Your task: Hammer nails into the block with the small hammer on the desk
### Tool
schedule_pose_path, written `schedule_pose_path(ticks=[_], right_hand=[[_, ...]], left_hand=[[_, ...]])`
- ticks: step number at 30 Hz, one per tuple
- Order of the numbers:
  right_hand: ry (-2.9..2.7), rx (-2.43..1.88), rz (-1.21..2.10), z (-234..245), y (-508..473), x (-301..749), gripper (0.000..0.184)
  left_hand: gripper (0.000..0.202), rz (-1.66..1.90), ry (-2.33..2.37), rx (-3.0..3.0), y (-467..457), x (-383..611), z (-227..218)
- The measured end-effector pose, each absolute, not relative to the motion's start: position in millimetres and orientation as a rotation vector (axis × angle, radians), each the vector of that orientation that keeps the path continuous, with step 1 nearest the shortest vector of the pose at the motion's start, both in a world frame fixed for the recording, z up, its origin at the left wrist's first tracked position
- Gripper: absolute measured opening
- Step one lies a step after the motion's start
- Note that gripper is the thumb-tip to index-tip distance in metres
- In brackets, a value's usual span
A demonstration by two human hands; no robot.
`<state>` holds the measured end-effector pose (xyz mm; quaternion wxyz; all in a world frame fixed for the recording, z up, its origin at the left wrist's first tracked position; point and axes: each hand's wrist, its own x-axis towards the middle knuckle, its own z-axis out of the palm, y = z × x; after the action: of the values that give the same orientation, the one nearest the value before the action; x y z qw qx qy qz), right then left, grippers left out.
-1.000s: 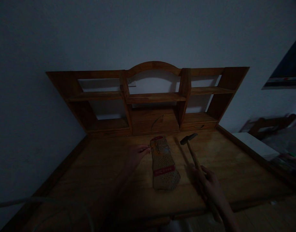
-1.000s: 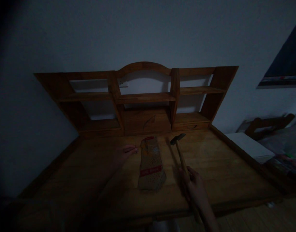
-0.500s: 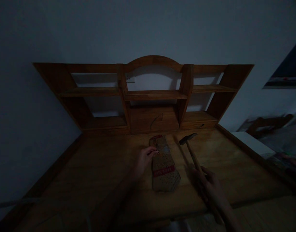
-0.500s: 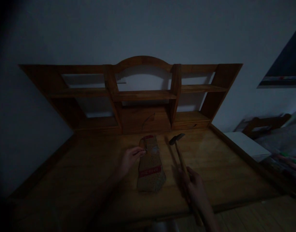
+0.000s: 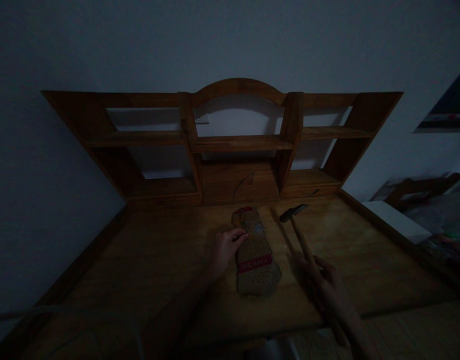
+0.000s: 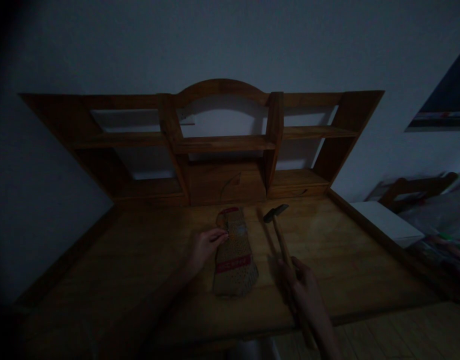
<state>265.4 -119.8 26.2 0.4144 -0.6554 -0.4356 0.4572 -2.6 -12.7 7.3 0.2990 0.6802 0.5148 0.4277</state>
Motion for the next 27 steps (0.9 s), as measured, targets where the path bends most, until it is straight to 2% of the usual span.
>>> schedule_pose_path(ticks=[15,27], right_hand=[[-1.123,-1.664,1.074,21.8,-119.2,267.1,0.052],[-1.103,-1.632,1.141,19.7,-119.2,267.7,0.051]], left_hand=[[0.015,1.131,1.315,1.800,-14.4,-3.6,3.9],[0.017,1.117,1.306,1.831,-16.4,-3.8,5.2]])
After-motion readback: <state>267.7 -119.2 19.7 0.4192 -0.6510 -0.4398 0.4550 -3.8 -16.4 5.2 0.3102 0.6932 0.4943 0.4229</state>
